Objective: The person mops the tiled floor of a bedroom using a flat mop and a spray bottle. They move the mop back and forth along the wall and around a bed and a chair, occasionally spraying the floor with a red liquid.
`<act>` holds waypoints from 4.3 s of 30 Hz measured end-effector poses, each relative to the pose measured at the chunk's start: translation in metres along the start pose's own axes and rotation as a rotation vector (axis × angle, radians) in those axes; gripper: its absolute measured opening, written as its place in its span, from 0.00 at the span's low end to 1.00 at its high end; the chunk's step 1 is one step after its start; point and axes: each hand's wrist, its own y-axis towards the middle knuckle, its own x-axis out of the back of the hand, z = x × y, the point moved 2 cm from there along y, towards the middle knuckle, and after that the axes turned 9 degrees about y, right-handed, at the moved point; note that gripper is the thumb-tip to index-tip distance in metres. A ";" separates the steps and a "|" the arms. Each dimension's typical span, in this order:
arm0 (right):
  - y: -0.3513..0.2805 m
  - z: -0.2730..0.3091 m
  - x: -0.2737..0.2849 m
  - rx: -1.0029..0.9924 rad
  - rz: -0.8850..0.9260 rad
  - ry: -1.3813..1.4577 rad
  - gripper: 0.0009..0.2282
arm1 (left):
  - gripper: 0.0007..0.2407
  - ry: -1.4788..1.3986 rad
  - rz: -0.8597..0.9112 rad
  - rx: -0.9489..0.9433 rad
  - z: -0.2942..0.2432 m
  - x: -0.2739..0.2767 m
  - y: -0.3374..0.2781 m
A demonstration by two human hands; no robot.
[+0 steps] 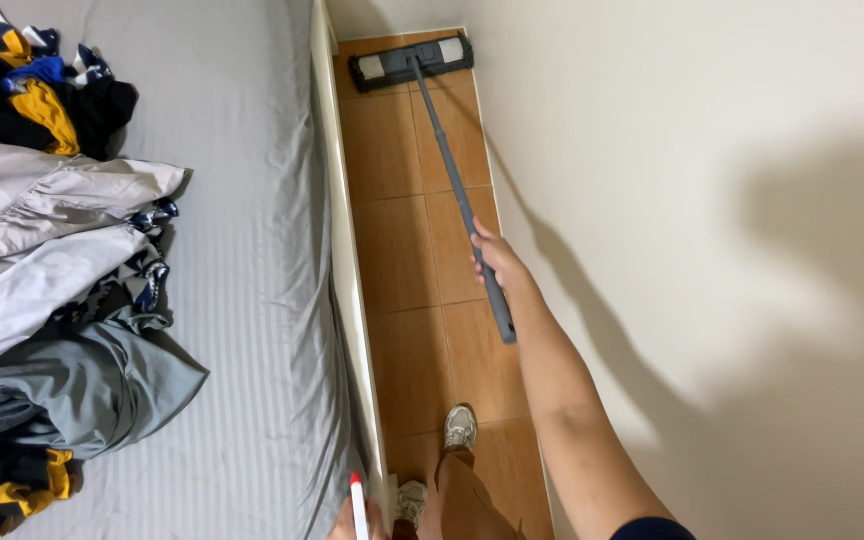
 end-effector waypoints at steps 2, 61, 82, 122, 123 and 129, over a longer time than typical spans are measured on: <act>0.010 0.023 -0.014 0.005 0.052 0.126 0.24 | 0.10 -0.361 0.048 -0.097 0.077 -0.064 0.005; -0.727 -0.692 0.028 -0.024 -0.397 -0.399 0.23 | 0.10 0.053 0.325 -0.894 0.038 0.168 -0.263; -0.568 -0.679 0.031 -0.001 -0.518 -1.115 0.33 | 0.08 0.041 0.151 -0.842 0.093 0.217 -0.271; -0.519 -0.541 0.091 0.039 -0.494 -0.910 0.29 | 0.09 -0.181 0.293 -0.482 0.026 0.199 -0.192; -0.488 -0.512 0.091 0.044 -0.488 -0.927 0.29 | 0.09 -0.192 0.285 -0.469 0.020 0.199 -0.178; -0.296 -0.284 0.073 -0.007 -0.439 -1.045 0.29 | 0.08 -0.168 0.162 -0.288 -0.014 0.187 -0.077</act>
